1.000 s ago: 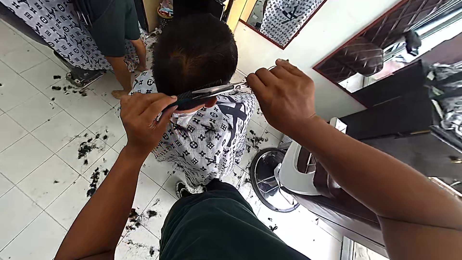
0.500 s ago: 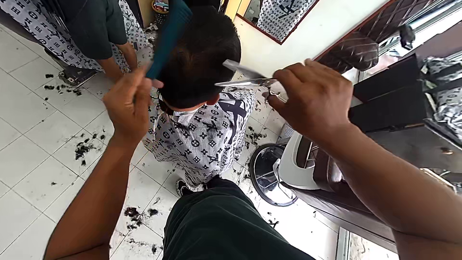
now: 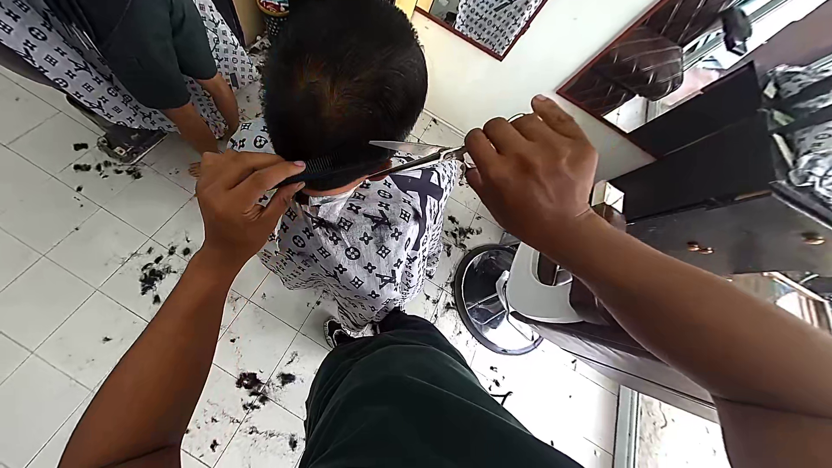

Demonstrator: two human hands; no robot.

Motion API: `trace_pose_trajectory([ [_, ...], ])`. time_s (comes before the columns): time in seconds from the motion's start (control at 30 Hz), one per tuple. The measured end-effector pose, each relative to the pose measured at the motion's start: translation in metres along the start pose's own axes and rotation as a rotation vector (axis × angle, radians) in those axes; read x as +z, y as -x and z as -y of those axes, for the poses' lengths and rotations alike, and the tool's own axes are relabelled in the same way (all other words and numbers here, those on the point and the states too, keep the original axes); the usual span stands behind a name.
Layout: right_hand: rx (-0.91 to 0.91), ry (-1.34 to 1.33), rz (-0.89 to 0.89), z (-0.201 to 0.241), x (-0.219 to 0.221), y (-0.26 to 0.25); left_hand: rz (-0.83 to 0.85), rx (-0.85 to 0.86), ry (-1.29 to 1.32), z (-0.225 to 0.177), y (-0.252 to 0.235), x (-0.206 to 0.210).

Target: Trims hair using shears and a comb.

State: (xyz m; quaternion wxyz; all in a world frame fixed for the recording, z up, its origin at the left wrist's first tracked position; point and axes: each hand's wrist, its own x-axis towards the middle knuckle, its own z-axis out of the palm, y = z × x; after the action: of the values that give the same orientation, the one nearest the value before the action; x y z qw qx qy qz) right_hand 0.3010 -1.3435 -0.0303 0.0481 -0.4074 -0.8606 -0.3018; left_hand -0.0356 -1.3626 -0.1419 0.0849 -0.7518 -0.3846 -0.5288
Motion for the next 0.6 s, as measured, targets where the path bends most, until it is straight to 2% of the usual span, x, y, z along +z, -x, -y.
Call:
trace_pose_trajectory([
  [0.23, -0.028, -0.009, -0.096, 0.020, -0.002, -0.017, -0.048, 0.049, -0.065, -0.004, -0.003, 0.002],
  [0.6, -0.027, -0.007, -0.096, 0.023, -0.002, -0.020, -0.064, 0.068, -0.072, -0.004, -0.005, 0.001],
])
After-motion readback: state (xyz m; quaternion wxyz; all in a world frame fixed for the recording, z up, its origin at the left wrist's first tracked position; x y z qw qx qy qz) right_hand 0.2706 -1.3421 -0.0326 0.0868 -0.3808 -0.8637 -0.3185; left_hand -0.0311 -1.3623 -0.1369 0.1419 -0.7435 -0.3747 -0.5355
